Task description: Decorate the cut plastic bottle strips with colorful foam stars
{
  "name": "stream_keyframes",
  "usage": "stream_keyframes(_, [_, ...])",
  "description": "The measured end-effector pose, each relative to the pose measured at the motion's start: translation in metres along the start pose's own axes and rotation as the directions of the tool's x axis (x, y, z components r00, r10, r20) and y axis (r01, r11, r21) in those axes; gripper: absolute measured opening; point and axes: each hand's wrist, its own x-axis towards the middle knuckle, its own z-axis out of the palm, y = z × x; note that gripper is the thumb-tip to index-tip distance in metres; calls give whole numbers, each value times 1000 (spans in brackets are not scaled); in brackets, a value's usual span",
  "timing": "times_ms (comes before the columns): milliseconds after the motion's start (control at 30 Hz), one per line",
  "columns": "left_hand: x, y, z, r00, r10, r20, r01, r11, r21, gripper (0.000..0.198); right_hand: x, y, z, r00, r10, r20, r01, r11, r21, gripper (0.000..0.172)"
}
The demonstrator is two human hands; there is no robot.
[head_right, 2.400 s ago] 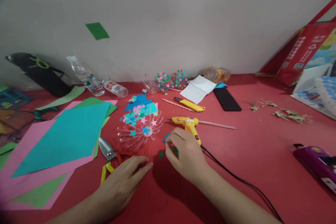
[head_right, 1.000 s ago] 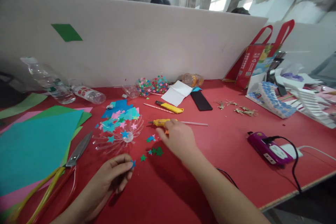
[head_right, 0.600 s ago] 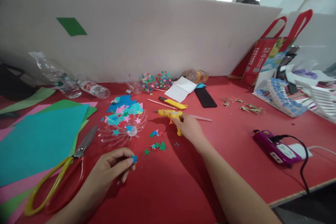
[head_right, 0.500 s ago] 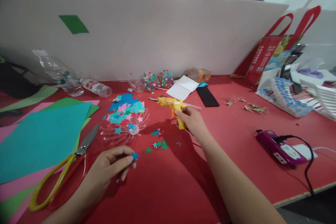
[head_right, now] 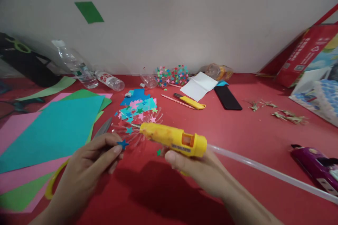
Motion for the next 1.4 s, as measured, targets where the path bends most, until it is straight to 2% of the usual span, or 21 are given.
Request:
stream_keyframes(100, [-1,3,1,999,3,-41,-1,999,53,14,-6,-2,5,989,-137,60,143,985,-95,24])
stream_keyframes(200, [-1,6,2,998,-1,-66,7,996,85,13,-7,-2,10,960,-270,75,281,931,-234,19])
stream_keyframes(300, [0,9,3,997,-7,-78,16,994,107,12,-6,-3,13,946,-317,68,317,860,-400,22])
stream_keyframes(400, [0,9,2,996,15,-83,-2,989,148,10,-4,-5,15,930,-359,76,350,804,-481,30])
stream_keyframes(633, [-2,4,0,992,102,-75,-81,966,247,13,-2,-7,17,897,-426,119,424,751,-507,29])
stream_keyframes(967, [-2,5,0,983,173,-58,-147,940,309,13,0,-6,19,854,-513,92,475,694,-540,27])
stream_keyframes(1133, [-2,5,1,978,192,-83,-159,940,300,12,1,-6,21,848,-524,77,471,679,-563,28])
stream_keyframes(1400, [-2,2,0,971,234,-45,-204,915,347,13,0,-11,22,848,-524,73,468,678,-567,39])
